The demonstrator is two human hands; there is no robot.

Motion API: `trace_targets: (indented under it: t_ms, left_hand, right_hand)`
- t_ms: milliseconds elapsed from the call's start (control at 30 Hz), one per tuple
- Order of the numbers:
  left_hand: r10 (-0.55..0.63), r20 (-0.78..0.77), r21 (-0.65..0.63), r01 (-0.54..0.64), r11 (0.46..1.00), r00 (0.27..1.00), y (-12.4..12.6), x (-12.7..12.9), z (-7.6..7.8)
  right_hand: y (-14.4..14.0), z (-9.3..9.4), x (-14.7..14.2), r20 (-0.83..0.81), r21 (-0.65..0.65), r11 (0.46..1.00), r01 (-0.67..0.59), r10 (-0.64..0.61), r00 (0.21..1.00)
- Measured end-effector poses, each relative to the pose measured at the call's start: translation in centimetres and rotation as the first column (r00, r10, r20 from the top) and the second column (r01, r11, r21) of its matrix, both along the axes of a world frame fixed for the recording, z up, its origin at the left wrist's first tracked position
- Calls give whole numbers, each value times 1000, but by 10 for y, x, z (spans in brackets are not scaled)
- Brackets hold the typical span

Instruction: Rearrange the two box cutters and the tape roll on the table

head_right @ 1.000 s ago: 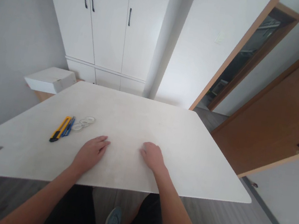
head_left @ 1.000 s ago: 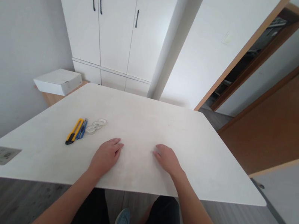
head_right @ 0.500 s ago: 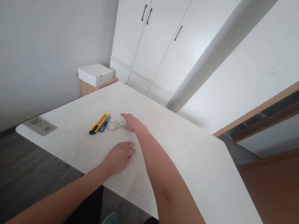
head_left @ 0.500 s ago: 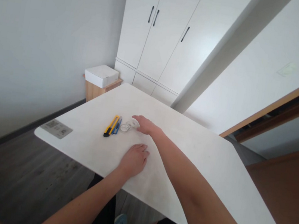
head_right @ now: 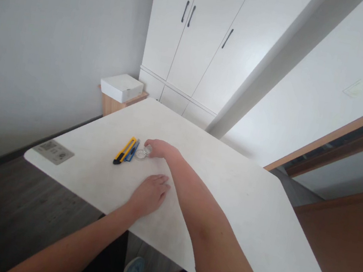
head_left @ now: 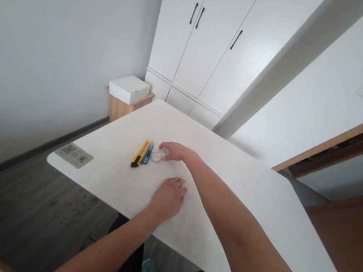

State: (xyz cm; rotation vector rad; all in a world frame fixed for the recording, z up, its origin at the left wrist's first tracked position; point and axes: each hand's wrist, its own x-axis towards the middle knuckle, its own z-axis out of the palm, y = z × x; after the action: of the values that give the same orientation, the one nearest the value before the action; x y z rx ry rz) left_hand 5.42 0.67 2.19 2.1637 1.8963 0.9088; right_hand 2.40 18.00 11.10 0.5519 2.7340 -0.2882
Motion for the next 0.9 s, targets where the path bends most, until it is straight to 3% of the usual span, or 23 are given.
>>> trace_targets:
  t_ms: [133, 300, 500, 767, 900]
  left_hand:
    - [7, -2, -7, -7, 1000, 1000, -1, 0, 2]
    - [6, 2, 16, -6, 1000, 1000, 0, 0, 3]
    - [9, 35, 37, -10, 999, 999, 0, 0, 5]
    - [27, 11, 76, -27, 997, 1000, 3, 3, -1]
    - [13, 5, 59, -14, 998, 1000, 2, 2, 1]
  right_hand:
    - [-8, 6, -3, 23, 0, 1000, -19, 19, 1000]
    - [-25, 15, -7, 24, 127, 992, -25, 22, 999]
    - [-48, 8, -17, 49, 183, 982, -49, 41, 998]
    - [-65, -1, -21, 27, 200, 975, 93, -101, 995]
    - [-63, 0, -14, 54, 208, 973, 103, -116, 992]
